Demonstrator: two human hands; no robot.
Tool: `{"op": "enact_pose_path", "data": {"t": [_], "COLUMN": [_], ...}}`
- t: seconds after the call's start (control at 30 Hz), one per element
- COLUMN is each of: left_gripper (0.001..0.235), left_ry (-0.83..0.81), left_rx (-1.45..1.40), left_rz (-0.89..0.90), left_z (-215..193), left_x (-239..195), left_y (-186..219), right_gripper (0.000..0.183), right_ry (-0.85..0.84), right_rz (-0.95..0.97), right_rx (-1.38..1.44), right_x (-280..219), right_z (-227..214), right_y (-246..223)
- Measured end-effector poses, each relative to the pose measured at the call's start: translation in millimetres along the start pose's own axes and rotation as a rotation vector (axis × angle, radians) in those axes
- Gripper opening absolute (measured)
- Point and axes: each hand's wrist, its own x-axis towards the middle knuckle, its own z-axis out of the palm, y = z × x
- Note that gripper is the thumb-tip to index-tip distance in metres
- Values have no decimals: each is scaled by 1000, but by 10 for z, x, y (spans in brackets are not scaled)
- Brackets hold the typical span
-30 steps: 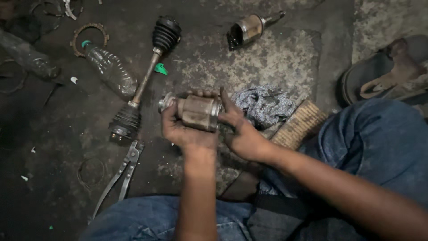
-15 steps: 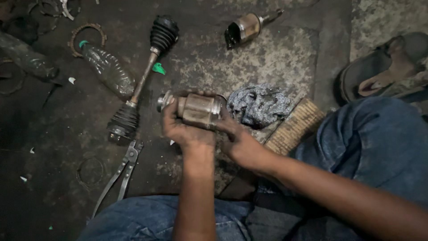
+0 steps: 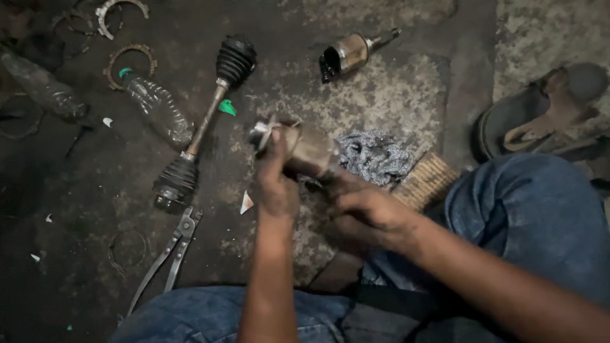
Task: The person sits on the floor and cleans a cylindrical metal mechanical part using a rag. They repeatedly wipe the exterior and interior surfaces of the part, handling it with both hands to remove grease and debris. Other disassembled parts and tools are visible on the floor nearby.
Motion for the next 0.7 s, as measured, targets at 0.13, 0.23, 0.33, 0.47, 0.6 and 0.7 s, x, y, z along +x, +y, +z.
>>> {"op": "enact_pose_path", "data": {"t": [0.13, 0.23, 0.33, 0.47, 0.6, 0.7], "left_gripper": [48, 52, 52, 43, 41, 48], "left_ry": [136, 204, 381, 689, 909, 889], "left_rx": [-590, -620, -873, -1003, -936, -1062], "left_rz": [-416, -500, -682, -741, -796, -761], "left_z": [102, 79, 79, 6, -102, -117], "left_x": [52, 15, 27, 47, 46, 44], "left_y": [80, 189, 179, 156, 221, 233], "right_gripper": [52, 75, 72, 70, 69, 72], "right_ry": [201, 396, 303, 86, 111, 109], "right_rz": [481, 832, 635, 239, 270, 322], "right_rx": [647, 722, 230, -381, -712, -701], "right_x": [-46, -19, 89, 267, 391, 481], "right_z": [-80, -48, -9, 121, 313, 374], "right_y": [69, 45, -8, -138, -262, -266]}}
